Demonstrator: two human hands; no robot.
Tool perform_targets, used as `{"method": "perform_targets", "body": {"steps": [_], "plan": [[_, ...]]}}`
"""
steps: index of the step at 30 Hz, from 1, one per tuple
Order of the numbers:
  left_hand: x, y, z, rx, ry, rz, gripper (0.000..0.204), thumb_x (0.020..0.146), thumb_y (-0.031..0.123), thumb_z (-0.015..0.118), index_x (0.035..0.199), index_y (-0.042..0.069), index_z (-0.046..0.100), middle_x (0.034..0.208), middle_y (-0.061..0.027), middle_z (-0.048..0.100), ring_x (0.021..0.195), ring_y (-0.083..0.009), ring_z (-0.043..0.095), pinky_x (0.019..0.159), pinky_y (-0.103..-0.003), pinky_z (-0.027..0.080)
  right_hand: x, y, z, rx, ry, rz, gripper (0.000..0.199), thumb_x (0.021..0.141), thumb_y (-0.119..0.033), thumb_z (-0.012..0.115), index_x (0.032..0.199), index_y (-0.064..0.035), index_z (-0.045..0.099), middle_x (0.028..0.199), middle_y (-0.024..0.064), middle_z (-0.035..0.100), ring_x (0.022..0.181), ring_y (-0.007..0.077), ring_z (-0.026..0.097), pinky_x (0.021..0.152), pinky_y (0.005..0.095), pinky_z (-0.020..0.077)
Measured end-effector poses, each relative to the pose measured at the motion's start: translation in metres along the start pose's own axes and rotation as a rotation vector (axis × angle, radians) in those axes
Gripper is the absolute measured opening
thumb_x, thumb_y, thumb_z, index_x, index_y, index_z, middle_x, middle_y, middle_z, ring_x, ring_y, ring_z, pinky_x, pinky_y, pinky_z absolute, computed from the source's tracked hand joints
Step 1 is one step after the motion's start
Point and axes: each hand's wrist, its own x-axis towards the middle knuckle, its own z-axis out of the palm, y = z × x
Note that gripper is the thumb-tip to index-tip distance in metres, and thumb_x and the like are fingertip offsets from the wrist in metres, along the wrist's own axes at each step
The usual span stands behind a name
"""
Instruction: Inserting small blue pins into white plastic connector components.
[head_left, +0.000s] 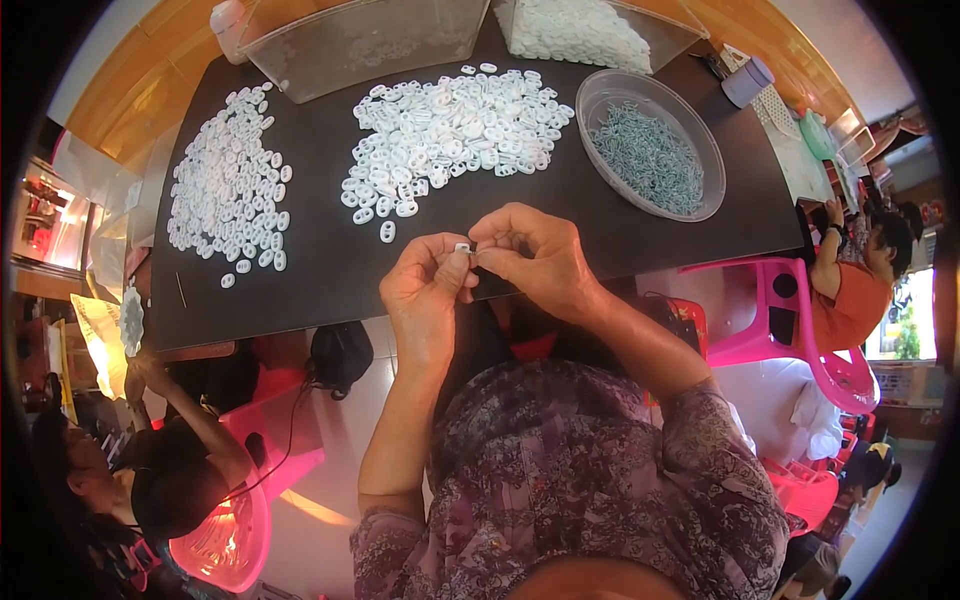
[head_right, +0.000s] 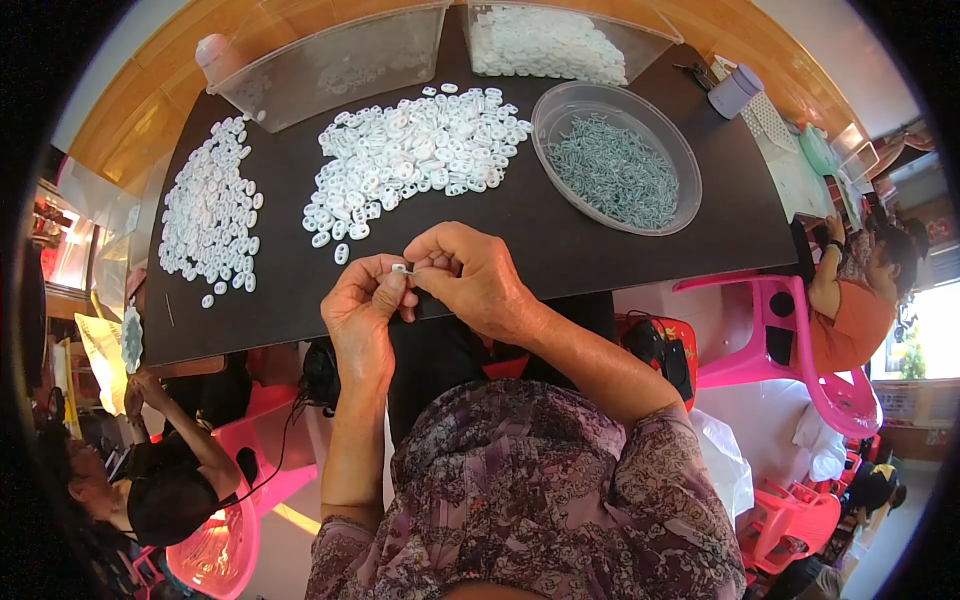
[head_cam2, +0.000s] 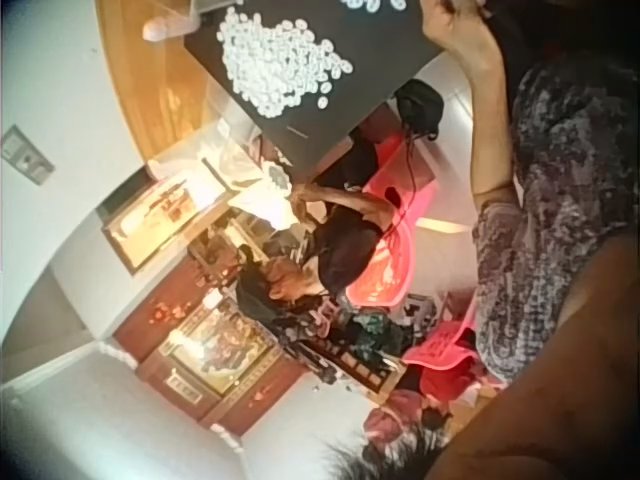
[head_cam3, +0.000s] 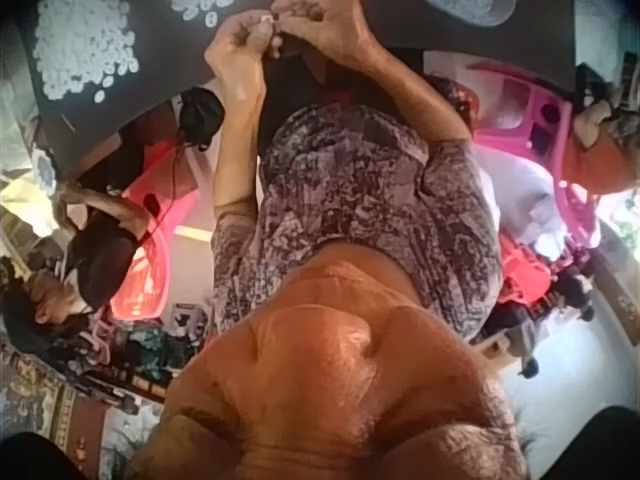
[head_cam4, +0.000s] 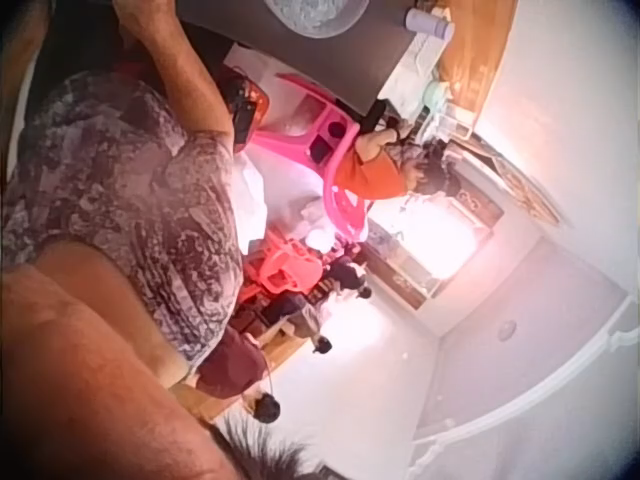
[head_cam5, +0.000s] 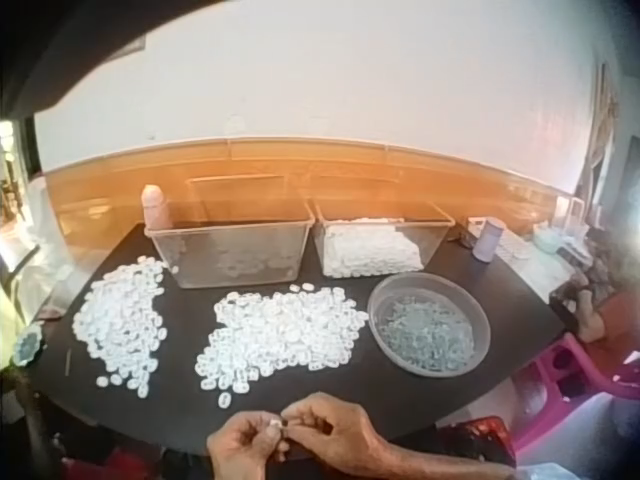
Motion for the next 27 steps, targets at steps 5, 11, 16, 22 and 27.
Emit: {"method": "perform_targets", "body": {"steps": [5,11,16,22,27], "plan": [[-0.001,0.000,0.000,0.050,0.011,0.005,0.007,0.085,0.003,0.059,0.087,-0.003,0.061,0.071,-0.0031,0.058,0.058,-0.0083,0.052,0.050,-0.020,0.041,0.000,-0.001,0.001,0.021,-0.013,0.021,0.017,0.081,0.000,0.062,0.097,0.0024,0.058,0.083,0.0021,0.060,0.074,0.0045,0.056,0.066,0.0193,0.0472],[-0.003,-0.001,0.001,0.076,0.011,-0.019,0.006,0.085,0.003,0.059,0.087,-0.002,0.061,0.071,-0.0033,0.059,0.057,-0.0079,0.051,0.049,-0.019,0.039,0.000,0.003,0.003,0.019,0.010,0.003,0.017,0.080,0.000,0.063,0.097,0.0023,0.059,0.082,0.0019,0.060,0.074,0.0046,0.056,0.066,0.0192,0.0473],[-0.005,-0.006,0.004,0.061,0.008,0.007,0.006,0.085,0.004,0.059,0.087,-0.002,0.060,0.071,-0.0034,0.059,0.056,-0.0081,0.051,0.047,-0.019,0.039,0.000,0.007,0.006,0.055,0.074,-0.059,0.015,0.078,-0.002,0.064,0.092,0.0008,0.060,0.071,-0.0021,0.054,0.062,0.0016,0.046,0.054,0.0188,0.0408],[-0.004,-0.005,0.006,-0.016,0.046,0.041,0.010,0.086,0.004,0.059,0.089,-0.005,0.060,0.072,-0.0061,0.060,0.056,-0.0097,0.053,0.047,-0.021,0.041,0.001,0.006,0.013,0.116,0.140,-0.125,0.010,0.080,-0.001,0.061,0.090,0.0007,0.059,0.072,0.0009,0.056,0.063,0.0065,0.053,0.055,0.0224,0.0434],[-0.003,-0.011,0.001,-0.046,0.002,0.061,0.011,0.088,0.001,0.054,0.096,-0.005,0.058,0.078,-0.0050,0.060,0.063,-0.0083,0.055,0.050,-0.020,0.043,0.003,0.007,0.010,-0.209,0.175,-0.301,0.008,0.077,-0.002,0.060,0.085,-0.0022,0.060,0.072,0.0060,0.056,0.068,0.0185,0.055,0.061,0.0300,0.0444]]}}
